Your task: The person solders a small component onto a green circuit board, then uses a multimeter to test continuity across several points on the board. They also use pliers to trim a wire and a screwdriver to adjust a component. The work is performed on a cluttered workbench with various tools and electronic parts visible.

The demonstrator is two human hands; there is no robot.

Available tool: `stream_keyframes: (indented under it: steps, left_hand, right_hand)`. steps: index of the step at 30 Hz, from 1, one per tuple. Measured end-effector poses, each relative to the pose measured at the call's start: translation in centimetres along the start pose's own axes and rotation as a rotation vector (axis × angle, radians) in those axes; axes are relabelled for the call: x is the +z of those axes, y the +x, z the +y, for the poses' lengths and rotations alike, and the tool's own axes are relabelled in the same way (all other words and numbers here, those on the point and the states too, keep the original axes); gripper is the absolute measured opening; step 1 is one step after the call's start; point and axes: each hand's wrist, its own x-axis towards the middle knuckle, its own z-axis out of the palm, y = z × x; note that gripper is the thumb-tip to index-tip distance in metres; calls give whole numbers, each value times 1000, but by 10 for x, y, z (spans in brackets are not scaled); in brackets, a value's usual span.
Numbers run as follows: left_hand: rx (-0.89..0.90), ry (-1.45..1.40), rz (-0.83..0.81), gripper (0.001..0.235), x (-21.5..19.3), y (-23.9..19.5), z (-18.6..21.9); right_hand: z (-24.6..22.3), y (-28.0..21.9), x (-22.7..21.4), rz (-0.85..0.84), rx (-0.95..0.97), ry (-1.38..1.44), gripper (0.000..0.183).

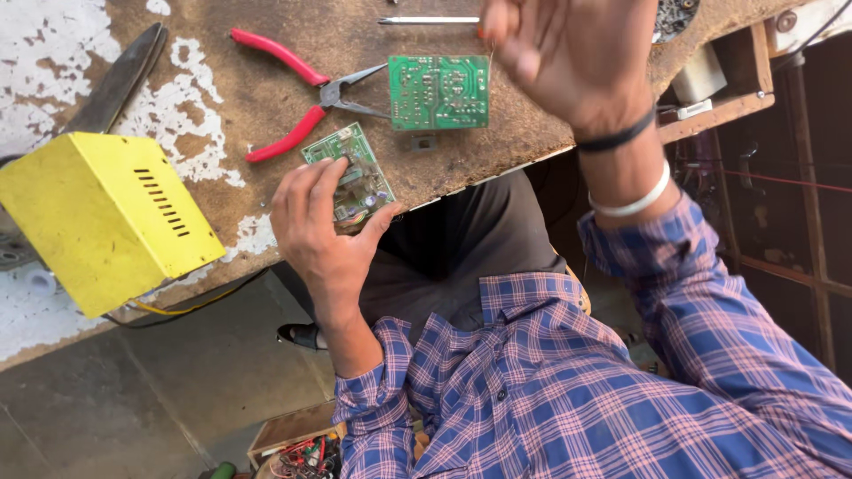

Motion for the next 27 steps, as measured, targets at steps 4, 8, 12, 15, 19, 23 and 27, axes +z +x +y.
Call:
stream_keyframes:
  steps: [4, 8, 12, 15, 19, 23, 27]
  left_hand:
    - [6, -12, -12, 70, 0, 0, 0]
    - [-17, -27, 3, 70, 0, -5, -6]
    - [-12, -47, 24, 72, 4, -9, -13]
    - [-19, -50, 32, 74, 6, -12, -15]
    - [-13, -46, 35, 76, 7, -13, -16]
    - [-10, -48, 44, 77, 9, -16, -19]
    - [-21, -41, 45, 80, 11, -20, -21]
  right_hand:
    - [19, -38, 42, -24, 143, -445, 52]
    - [48, -108, 44, 389, 80, -625, 36]
    - [80, -171, 3, 664, -44, -222, 22]
    - [83, -205, -35, 941, -26, -103, 23]
    - [73, -226, -79, 1014, -56, -226, 46]
    - [53, -238, -107, 931, -195, -284, 54]
    - [33, -232, -134, 898, -216, -220, 88]
